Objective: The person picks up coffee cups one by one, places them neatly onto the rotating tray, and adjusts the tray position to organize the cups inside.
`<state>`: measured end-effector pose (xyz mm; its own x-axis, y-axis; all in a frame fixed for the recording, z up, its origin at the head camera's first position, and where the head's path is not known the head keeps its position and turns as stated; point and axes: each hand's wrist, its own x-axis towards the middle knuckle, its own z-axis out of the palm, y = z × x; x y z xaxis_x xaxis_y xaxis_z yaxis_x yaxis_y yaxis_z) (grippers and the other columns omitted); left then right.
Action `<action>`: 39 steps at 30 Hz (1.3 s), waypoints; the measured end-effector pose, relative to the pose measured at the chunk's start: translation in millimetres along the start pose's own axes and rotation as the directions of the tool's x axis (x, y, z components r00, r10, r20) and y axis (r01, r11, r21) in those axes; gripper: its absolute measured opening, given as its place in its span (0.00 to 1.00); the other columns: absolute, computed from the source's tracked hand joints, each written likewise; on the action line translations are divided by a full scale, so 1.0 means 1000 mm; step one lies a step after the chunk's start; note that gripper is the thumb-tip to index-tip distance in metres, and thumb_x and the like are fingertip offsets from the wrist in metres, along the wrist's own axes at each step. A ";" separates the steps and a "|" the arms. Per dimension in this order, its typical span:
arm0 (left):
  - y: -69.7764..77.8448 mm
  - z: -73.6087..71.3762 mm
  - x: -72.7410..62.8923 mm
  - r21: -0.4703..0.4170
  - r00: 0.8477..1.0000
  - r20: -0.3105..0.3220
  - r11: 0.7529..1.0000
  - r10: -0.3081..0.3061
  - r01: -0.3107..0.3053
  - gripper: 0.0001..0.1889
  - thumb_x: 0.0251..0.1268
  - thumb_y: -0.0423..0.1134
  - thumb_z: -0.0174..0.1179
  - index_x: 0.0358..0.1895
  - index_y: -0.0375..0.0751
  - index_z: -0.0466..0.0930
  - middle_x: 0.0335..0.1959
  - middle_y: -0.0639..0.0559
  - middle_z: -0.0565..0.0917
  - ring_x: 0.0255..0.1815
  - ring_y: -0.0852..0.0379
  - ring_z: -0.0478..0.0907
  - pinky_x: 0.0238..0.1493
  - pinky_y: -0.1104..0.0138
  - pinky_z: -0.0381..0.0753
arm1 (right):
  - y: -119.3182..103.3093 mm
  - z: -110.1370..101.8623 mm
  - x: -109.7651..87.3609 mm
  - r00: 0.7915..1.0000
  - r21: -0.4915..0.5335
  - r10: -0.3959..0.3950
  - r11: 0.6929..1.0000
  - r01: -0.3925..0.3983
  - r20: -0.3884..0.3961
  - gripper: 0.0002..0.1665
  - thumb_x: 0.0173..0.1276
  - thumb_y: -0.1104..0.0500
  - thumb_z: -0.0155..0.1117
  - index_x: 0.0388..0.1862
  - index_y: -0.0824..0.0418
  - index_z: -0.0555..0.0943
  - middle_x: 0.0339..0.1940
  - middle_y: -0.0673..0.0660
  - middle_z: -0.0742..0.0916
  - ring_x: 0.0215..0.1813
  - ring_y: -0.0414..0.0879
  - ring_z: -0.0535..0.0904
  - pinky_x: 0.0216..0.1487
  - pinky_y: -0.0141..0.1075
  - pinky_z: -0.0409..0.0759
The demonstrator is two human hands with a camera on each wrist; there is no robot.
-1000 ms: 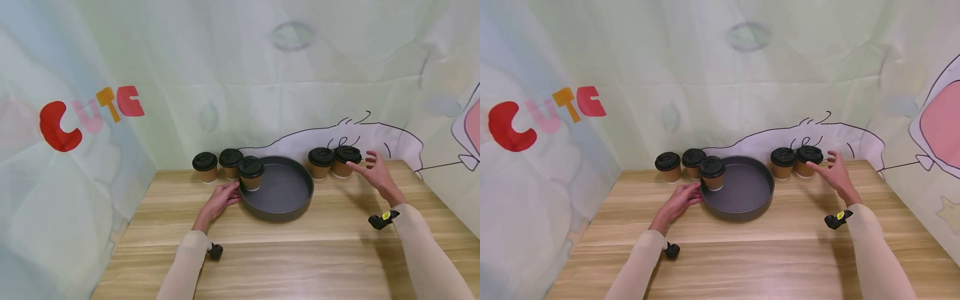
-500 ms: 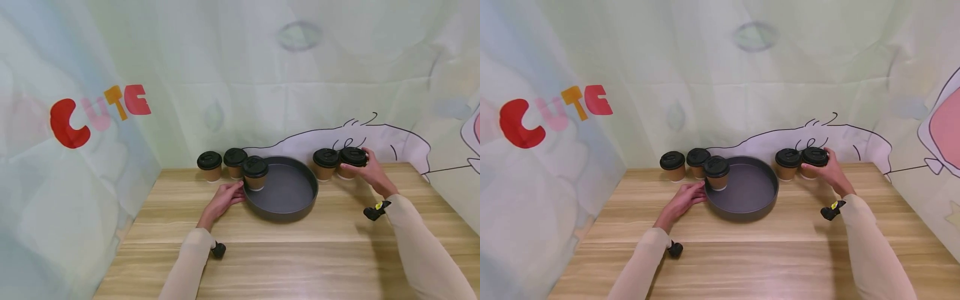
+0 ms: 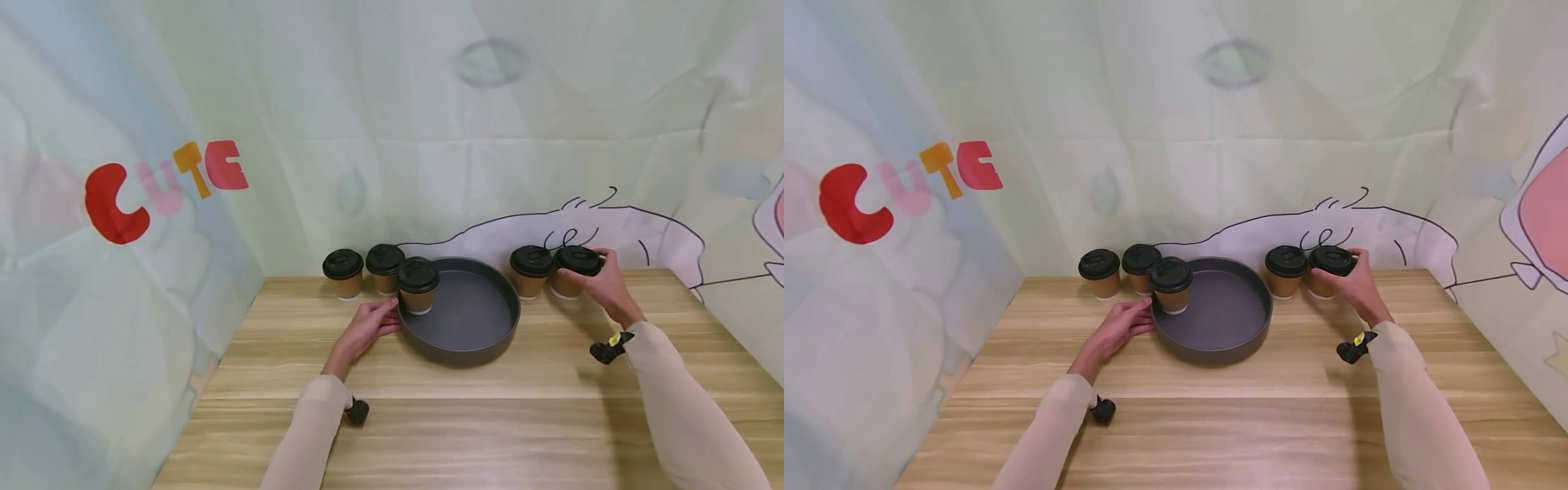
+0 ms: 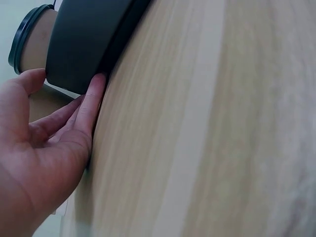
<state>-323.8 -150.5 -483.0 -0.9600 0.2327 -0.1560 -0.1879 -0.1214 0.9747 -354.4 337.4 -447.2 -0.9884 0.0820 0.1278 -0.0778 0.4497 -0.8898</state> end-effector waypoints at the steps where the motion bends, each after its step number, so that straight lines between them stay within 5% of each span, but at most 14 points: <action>1: 0.000 0.000 0.000 0.002 1.000 0.001 1.000 0.001 -0.001 0.23 0.83 0.39 0.53 0.63 0.17 0.71 0.45 0.37 0.82 0.41 0.56 0.83 0.50 0.64 0.87 | 0.001 0.000 0.000 1.000 -0.001 -0.001 1.000 0.001 -0.009 0.61 0.69 0.44 0.73 0.78 0.66 0.41 0.76 0.77 0.59 0.75 0.67 0.57 0.75 0.57 0.58; 9: -0.001 0.000 0.001 -0.010 1.000 0.000 1.000 0.003 -0.003 0.22 0.82 0.39 0.54 0.61 0.17 0.72 0.42 0.40 0.82 0.40 0.56 0.83 0.50 0.64 0.87 | 0.002 0.004 -0.003 0.998 -0.023 -0.052 0.998 0.051 -0.029 0.59 0.69 0.49 0.74 0.82 0.69 0.47 0.74 0.76 0.64 0.74 0.66 0.61 0.75 0.58 0.58; 18: -0.003 0.000 0.000 -0.003 1.000 -0.008 1.000 0.004 -0.004 0.23 0.82 0.40 0.54 0.62 0.18 0.72 0.43 0.40 0.82 0.40 0.56 0.83 0.50 0.64 0.87 | 0.005 0.005 -0.008 0.995 -0.031 -0.077 0.997 0.075 -0.057 0.51 0.70 0.50 0.73 0.77 0.73 0.56 0.71 0.71 0.70 0.68 0.58 0.67 0.67 0.36 0.65; 29: -0.001 0.001 0.001 -0.007 1.000 -0.013 1.000 0.011 -0.011 0.22 0.82 0.39 0.54 0.61 0.17 0.72 0.42 0.40 0.82 0.40 0.56 0.83 0.48 0.66 0.87 | 0.004 -0.012 -0.019 0.992 -0.031 -0.081 0.996 0.078 -0.101 0.47 0.71 0.50 0.72 0.76 0.72 0.59 0.66 0.64 0.72 0.60 0.45 0.70 0.58 0.24 0.67; 34: -0.002 0.001 0.002 -0.007 1.000 -0.007 1.000 0.007 -0.007 0.23 0.83 0.39 0.54 0.62 0.17 0.71 0.44 0.39 0.81 0.40 0.56 0.83 0.48 0.65 0.87 | -0.012 -0.027 -0.022 0.981 0.008 -0.147 0.989 0.149 -0.126 0.41 0.71 0.57 0.71 0.73 0.68 0.61 0.59 0.50 0.74 0.56 0.36 0.71 0.52 0.17 0.69; 39: -0.001 0.001 0.001 0.000 1.000 -0.006 1.000 0.015 -0.015 0.23 0.82 0.39 0.53 0.62 0.16 0.71 0.43 0.40 0.81 0.40 0.56 0.83 0.49 0.65 0.87 | -0.047 -0.035 -0.028 0.966 -0.009 -0.209 0.978 0.210 -0.149 0.40 0.70 0.58 0.72 0.75 0.63 0.62 0.61 0.49 0.74 0.60 0.38 0.70 0.53 0.18 0.69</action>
<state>-324.2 -149.1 -484.3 -0.9640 0.2250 -0.1420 -0.1731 -0.1251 0.9769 -318.9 345.2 -393.2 -0.9195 0.1179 0.3750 -0.2825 0.4653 -0.8388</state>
